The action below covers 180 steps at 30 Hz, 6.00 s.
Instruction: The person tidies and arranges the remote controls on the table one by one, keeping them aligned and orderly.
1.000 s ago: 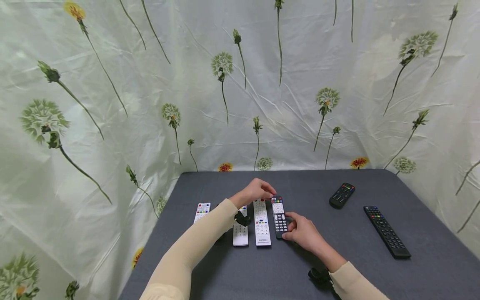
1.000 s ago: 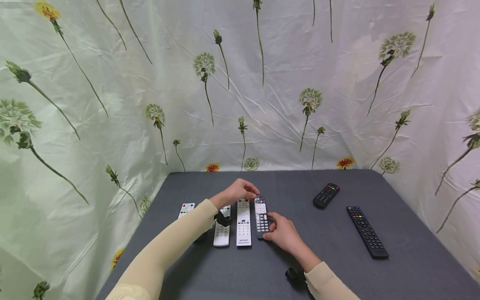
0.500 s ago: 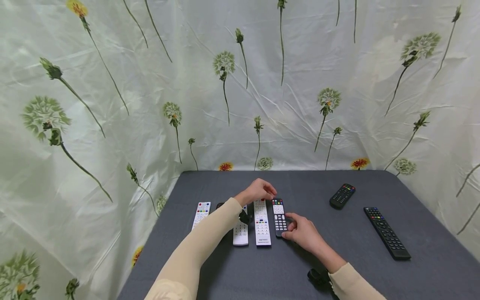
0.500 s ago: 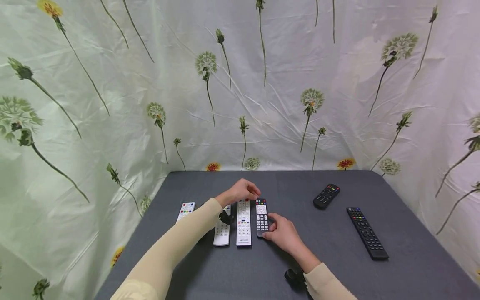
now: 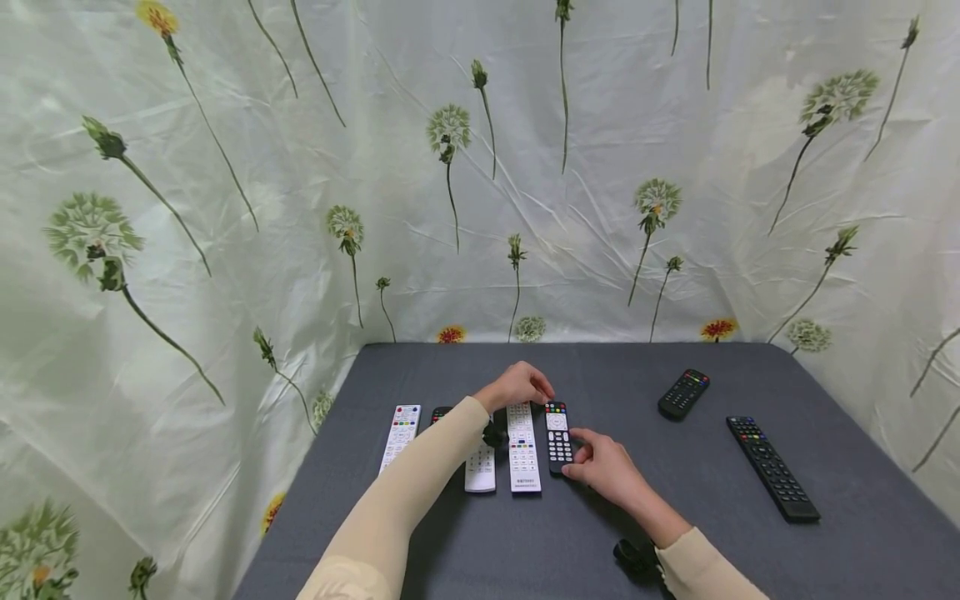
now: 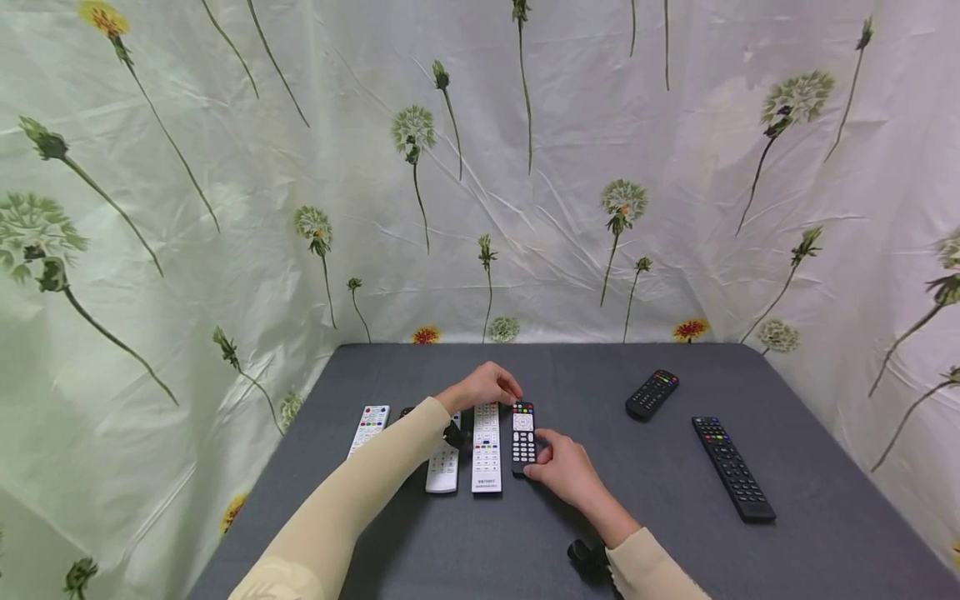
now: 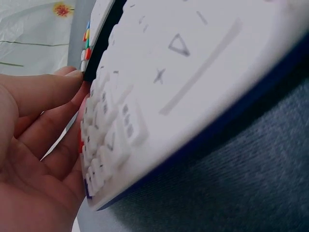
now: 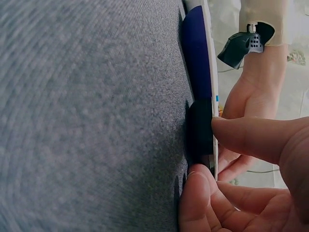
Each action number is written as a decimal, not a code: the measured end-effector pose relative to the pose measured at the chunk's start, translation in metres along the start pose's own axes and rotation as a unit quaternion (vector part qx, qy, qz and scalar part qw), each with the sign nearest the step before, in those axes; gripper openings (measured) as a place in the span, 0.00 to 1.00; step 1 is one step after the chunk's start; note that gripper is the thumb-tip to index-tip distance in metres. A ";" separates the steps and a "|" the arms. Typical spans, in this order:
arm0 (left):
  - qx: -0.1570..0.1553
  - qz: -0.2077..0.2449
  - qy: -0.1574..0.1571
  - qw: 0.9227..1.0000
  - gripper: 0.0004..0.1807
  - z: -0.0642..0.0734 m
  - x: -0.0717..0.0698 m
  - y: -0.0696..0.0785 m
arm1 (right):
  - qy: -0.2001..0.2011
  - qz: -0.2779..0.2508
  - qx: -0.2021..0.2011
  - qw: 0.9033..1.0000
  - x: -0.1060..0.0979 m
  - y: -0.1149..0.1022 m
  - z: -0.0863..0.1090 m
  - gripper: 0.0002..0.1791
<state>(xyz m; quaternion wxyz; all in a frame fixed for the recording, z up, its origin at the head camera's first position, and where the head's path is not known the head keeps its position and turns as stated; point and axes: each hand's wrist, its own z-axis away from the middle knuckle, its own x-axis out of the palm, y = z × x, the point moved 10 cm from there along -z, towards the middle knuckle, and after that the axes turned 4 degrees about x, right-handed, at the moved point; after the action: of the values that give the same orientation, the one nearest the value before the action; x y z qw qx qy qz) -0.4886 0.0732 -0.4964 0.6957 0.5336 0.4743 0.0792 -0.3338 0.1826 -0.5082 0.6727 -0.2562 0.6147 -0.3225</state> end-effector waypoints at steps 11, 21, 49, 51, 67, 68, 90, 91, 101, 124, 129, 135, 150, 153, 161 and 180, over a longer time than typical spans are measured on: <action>0.001 0.018 0.008 1.000 0.07 0.000 0.002 -0.002 | -0.001 -0.002 -0.001 1.000 0.001 -0.001 0.000 0.36; -0.006 0.015 0.038 0.999 0.06 0.002 -0.003 0.003 | 0.015 -0.012 -0.013 1.000 -0.008 -0.003 -0.001 0.33; -0.045 0.351 0.019 0.935 0.25 -0.059 0.117 0.080 | 0.100 -0.217 0.084 0.967 -0.155 0.089 -0.016 0.35; -0.048 0.377 0.009 0.925 0.28 -0.062 0.130 0.084 | 0.117 -0.220 0.100 0.963 -0.158 0.100 -0.017 0.36; -0.059 0.476 0.001 0.878 0.33 -0.076 0.170 0.082 | 0.142 -0.252 0.106 0.952 -0.150 0.127 -0.033 0.40; -0.061 0.479 0.002 0.876 0.32 -0.076 0.171 0.082 | 0.142 -0.253 0.107 0.951 -0.150 0.127 -0.033 0.40; -0.074 0.536 0.003 0.841 0.32 -0.068 0.177 0.085 | 0.171 -0.307 0.169 0.921 -0.151 0.146 -0.033 0.34; -0.075 0.536 0.004 0.841 0.32 -0.068 0.177 0.085 | 0.170 -0.311 0.169 0.920 -0.151 0.146 -0.033 0.34; -0.075 0.501 0.048 0.861 0.23 -0.071 0.168 0.084 | 0.172 -0.335 0.151 0.914 -0.148 0.136 -0.030 0.35; -0.103 0.406 0.209 0.884 0.05 -0.050 0.099 0.066 | 0.103 -0.314 0.084 0.940 -0.126 0.074 -0.017 0.37; -0.088 0.405 0.218 0.884 0.05 -0.047 0.078 0.061 | 0.088 -0.301 0.070 0.947 -0.116 0.060 -0.015 0.37; -0.088 0.409 0.232 0.878 0.06 -0.044 0.056 0.051 | 0.063 -0.291 0.047 0.954 -0.102 0.045 -0.012 0.37; -0.068 0.368 0.203 0.905 0.10 -0.032 0.026 0.035 | 0.014 -0.248 0.034 0.968 -0.068 0.031 -0.006 0.38; -0.070 0.357 0.193 0.911 0.09 -0.029 0.023 0.033 | 0.011 -0.244 0.034 0.969 -0.064 0.031 -0.006 0.38; -0.073 0.318 0.145 0.934 0.07 -0.026 0.020 0.028 | 0.008 -0.218 0.039 0.975 -0.054 0.037 -0.007 0.38; -0.028 0.242 0.010 0.970 0.09 -0.029 0.030 0.035 | -0.011 -0.130 0.029 0.991 -0.044 0.047 -0.003 0.41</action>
<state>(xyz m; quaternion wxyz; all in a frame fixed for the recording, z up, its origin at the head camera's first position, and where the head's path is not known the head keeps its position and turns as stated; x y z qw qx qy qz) -0.4802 0.1258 -0.4845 0.6661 0.6119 0.3354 0.2636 -0.3331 0.2467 -0.5145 0.6393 -0.3179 0.5591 -0.4215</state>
